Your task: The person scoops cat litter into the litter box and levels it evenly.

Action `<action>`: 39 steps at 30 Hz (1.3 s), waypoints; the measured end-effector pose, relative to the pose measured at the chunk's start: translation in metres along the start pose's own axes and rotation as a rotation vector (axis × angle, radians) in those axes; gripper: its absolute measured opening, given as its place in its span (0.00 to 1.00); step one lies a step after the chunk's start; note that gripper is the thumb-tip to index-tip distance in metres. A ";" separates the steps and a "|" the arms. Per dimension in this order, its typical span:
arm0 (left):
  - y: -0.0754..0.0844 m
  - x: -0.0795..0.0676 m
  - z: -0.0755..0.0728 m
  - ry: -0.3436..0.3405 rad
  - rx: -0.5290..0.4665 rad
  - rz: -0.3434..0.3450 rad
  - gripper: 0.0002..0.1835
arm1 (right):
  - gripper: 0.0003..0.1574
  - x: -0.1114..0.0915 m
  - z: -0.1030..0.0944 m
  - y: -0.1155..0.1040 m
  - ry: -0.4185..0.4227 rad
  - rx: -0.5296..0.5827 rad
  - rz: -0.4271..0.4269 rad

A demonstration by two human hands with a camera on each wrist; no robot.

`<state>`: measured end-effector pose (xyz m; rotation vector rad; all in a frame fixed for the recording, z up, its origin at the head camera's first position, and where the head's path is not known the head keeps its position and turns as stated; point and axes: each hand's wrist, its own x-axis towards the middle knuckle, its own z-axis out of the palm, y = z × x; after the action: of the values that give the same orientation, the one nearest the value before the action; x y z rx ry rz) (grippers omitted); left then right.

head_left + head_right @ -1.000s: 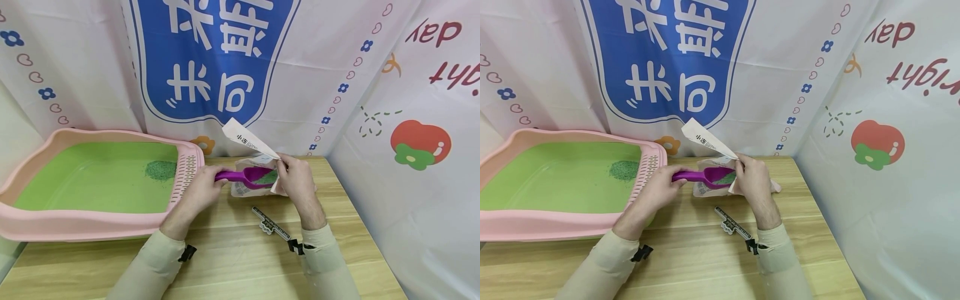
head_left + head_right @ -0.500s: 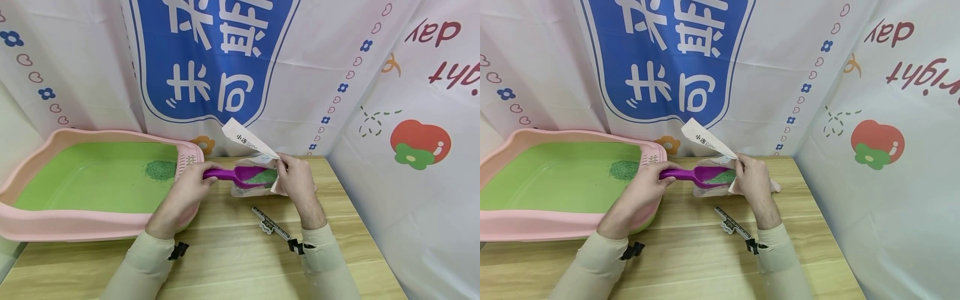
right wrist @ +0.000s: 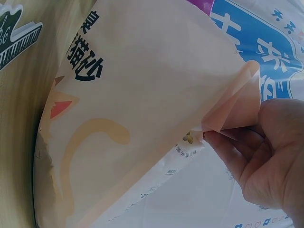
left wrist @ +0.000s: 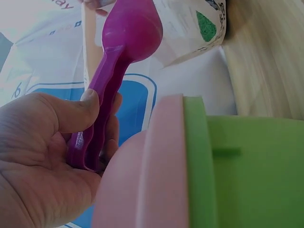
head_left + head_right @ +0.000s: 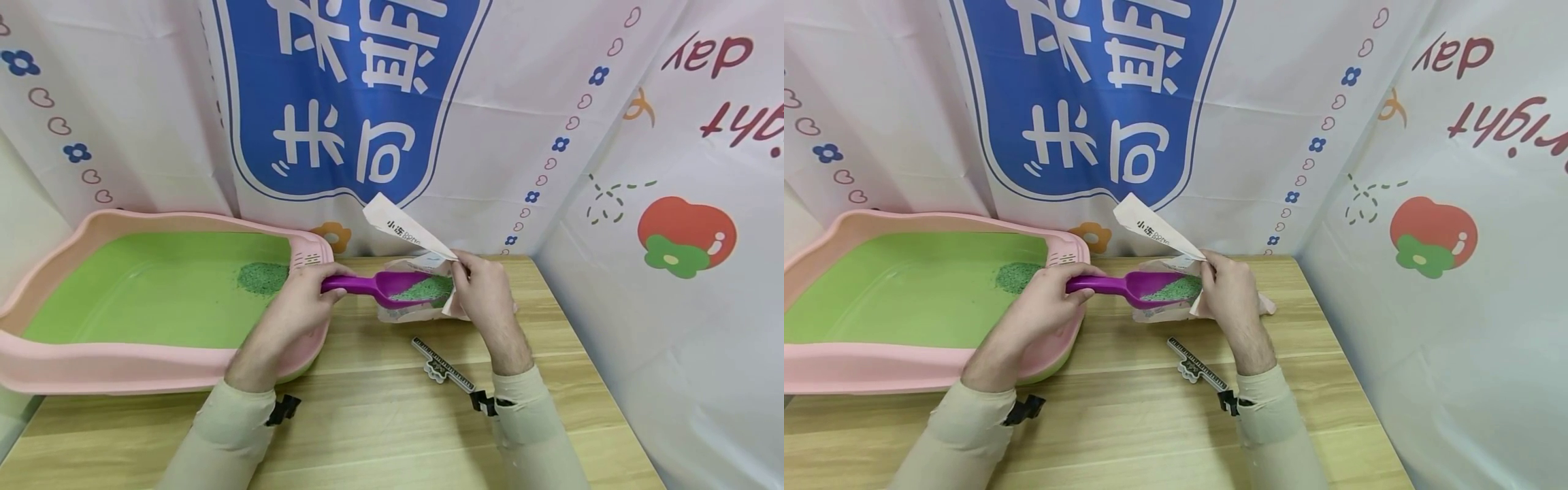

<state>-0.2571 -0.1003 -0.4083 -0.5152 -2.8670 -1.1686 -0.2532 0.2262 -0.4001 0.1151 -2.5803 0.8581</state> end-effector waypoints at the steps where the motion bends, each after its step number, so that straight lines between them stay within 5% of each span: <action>1: 0.000 0.000 0.000 0.001 0.001 0.000 0.17 | 0.19 0.000 0.000 0.000 0.001 -0.001 -0.001; 39: 0.005 -0.012 -0.016 -0.040 -0.039 -0.052 0.17 | 0.18 -0.001 0.000 0.001 0.007 -0.008 -0.002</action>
<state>-0.2460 -0.1110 -0.3947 -0.4727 -2.9138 -1.2378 -0.2528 0.2269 -0.4014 0.1122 -2.5767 0.8462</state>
